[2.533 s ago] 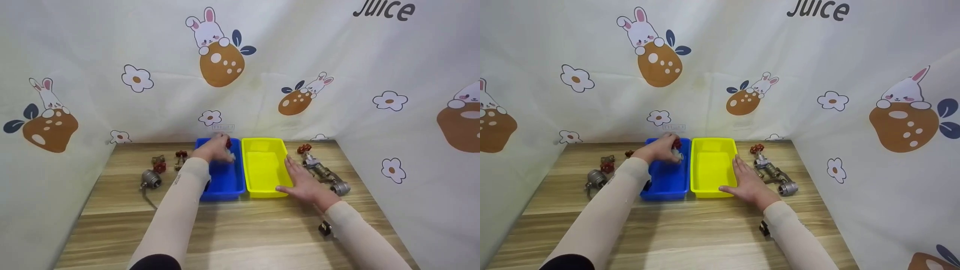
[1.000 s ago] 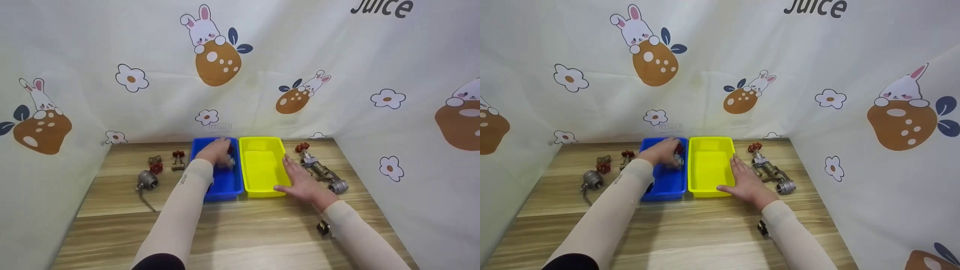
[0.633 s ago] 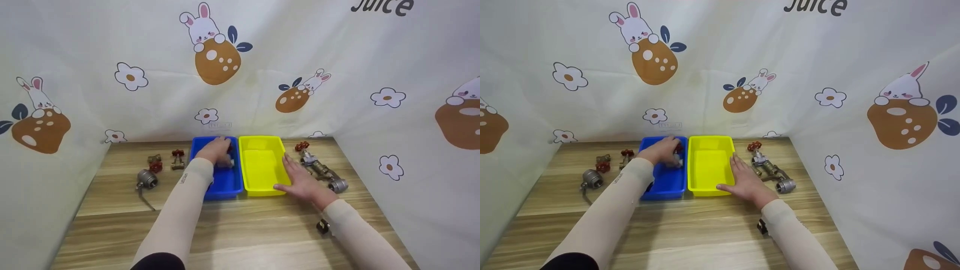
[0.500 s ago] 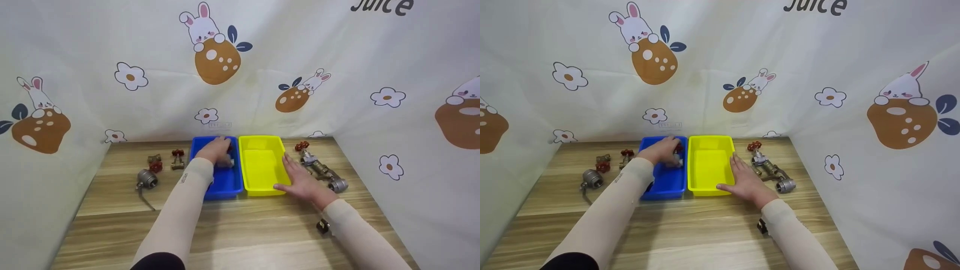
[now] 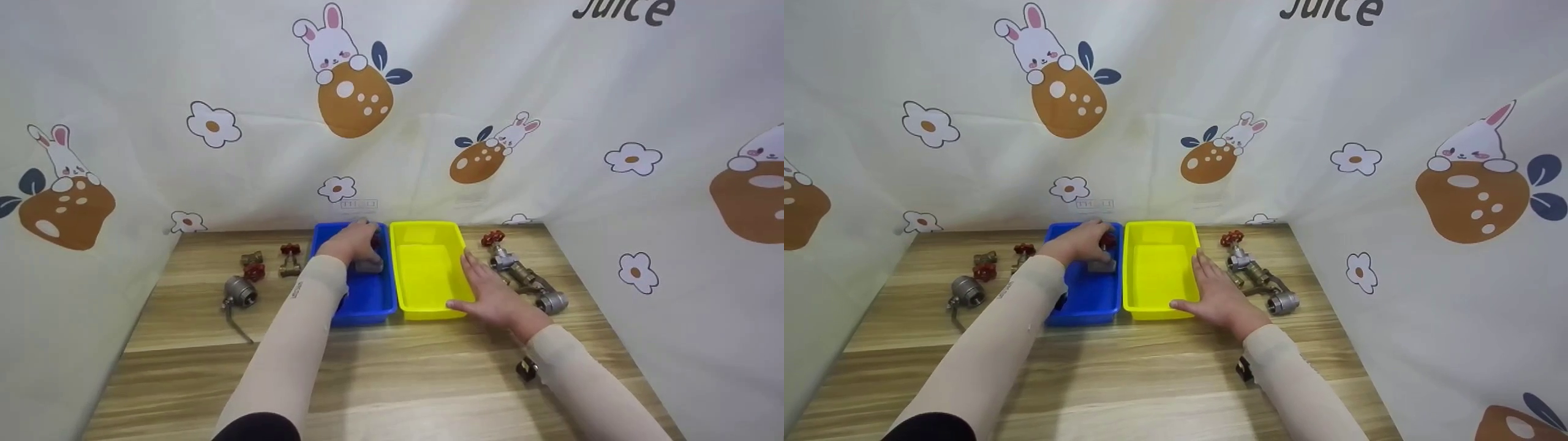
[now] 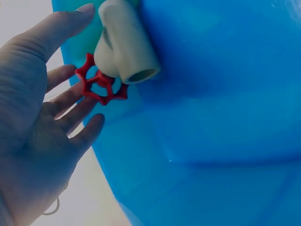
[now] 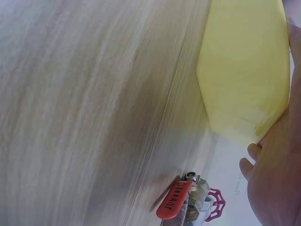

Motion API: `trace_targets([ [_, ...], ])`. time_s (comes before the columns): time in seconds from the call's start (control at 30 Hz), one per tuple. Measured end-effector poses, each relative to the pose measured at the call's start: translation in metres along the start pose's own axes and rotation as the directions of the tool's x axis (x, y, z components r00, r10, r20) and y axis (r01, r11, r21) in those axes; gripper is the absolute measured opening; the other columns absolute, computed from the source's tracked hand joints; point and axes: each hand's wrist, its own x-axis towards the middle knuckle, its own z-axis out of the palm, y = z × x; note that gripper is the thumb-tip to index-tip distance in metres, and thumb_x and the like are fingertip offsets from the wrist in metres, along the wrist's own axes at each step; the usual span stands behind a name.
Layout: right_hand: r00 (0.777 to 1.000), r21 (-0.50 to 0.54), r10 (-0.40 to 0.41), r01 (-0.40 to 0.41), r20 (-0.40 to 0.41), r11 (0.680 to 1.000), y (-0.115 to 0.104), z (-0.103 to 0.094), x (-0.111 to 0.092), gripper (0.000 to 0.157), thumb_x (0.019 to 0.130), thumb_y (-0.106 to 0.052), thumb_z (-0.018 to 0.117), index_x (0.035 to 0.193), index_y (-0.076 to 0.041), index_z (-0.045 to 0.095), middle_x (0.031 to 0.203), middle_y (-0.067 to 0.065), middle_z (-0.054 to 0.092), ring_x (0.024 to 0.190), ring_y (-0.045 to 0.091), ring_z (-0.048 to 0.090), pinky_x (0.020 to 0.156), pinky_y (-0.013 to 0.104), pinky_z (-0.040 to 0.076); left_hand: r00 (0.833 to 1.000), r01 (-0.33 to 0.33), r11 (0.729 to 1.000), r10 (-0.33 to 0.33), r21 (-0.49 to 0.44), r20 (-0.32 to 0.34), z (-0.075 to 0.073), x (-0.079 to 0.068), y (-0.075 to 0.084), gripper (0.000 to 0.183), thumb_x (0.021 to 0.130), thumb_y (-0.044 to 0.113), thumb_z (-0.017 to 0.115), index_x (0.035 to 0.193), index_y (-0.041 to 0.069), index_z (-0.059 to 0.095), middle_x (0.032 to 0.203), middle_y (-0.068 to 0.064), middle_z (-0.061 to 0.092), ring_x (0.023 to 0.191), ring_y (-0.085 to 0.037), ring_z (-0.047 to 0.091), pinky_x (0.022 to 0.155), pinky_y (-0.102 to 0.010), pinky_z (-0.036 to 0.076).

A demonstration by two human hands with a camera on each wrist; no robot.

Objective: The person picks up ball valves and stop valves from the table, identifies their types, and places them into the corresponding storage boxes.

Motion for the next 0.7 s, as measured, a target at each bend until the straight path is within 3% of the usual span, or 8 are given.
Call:
trace_targets([
  [0.23, 1.000, -0.001, 0.005, -0.005, -0.001, 1.000, 0.001, 0.000, 0.001, 0.113, 0.103, -0.068, 0.065, 0.178, -0.007, 0.006, 0.185, 0.012, 0.000, 0.168, 0.046, 0.010, 0.133, 0.067, 0.014, 0.998, -0.058, 0.998, 0.058, -0.010, -0.014, -0.011, -0.008, 0.002, 0.066, 0.101, 0.025, 0.085, 0.158, 0.007, 0.056, 0.148, -0.016, 0.060, 0.125, -0.033, 0.061, 0.118, -0.057, 0.050],
  [0.7, 1.000, 0.019, -0.009, 0.009, -0.002, 1.000, 0.001, 0.001, 0.000, 0.112, 0.103, -0.066, 0.066, 0.177, -0.005, 0.007, 0.185, 0.014, 0.000, 0.167, 0.049, 0.010, 0.132, 0.069, 0.014, 0.995, -0.100, 0.995, 0.099, -0.026, -0.032, -0.035, -0.027, 0.000, 0.061, 0.106, 0.033, 0.078, 0.158, 0.009, 0.058, 0.154, -0.016, 0.062, 0.131, -0.035, 0.062, 0.119, -0.059, 0.049],
])
